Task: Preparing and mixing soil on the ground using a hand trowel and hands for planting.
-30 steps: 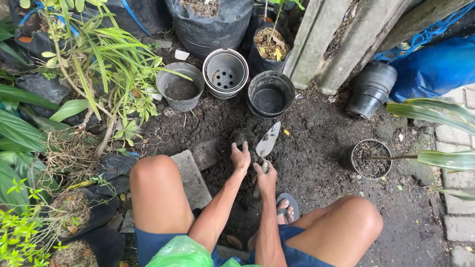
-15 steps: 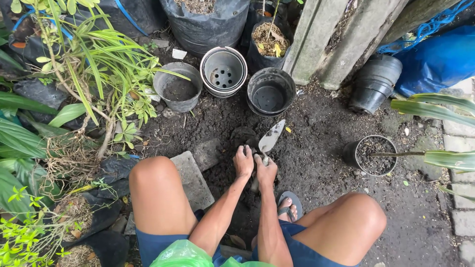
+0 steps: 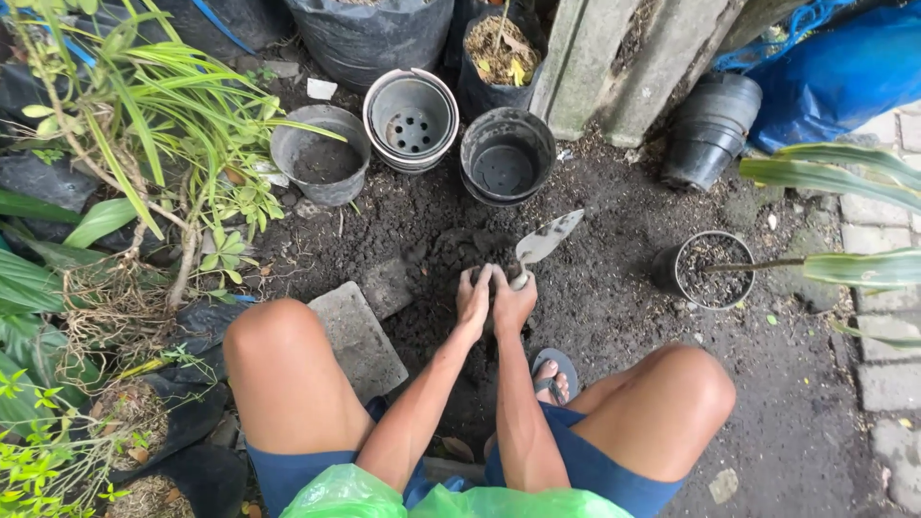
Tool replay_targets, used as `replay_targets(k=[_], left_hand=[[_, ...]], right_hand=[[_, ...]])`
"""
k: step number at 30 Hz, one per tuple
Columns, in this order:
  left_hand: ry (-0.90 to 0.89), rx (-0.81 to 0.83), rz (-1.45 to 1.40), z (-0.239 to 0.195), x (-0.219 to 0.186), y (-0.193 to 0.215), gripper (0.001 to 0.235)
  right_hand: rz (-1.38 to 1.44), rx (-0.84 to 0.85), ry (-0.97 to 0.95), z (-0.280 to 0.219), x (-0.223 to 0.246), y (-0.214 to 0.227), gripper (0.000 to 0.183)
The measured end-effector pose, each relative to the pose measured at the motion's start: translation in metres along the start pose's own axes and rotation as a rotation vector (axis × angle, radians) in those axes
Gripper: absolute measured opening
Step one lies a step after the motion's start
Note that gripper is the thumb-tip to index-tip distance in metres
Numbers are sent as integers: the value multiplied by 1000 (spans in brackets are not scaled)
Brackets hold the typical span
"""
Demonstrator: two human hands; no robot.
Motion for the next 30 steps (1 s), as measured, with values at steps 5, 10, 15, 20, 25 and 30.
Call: replay_targets(k=[5,10,15,20,25,30], left_hand=[[-89,79,22,12,3,7,64],[-222,63,186,38,11,7,45],[-225,-97,231,26,-8,13,42],[-65,-56,-35,11,-26,19,61],[68,143,-472,48,8,6,53],[54,126,-447,74,22,6,22]], right_hand=[[49,99,-71,10,-5,4,26],[29,173,-65,13,-29,3,16],[12,147,-84,10,-16,-2,27],[55,209,-110,0,1,8,35],[27,266,-114,-5,-2,13,52],[15,207,-60,-5,22,19,23]])
Point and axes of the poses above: each hand's wrist, its own z-axis towards the middle knuckle, its own y-axis out of the back of the hand, x = y × z, the point moved 3 cm from there along z, towards the middle knuckle, and after that the axes turned 9 degrees about -x, right-handed, at the moved point
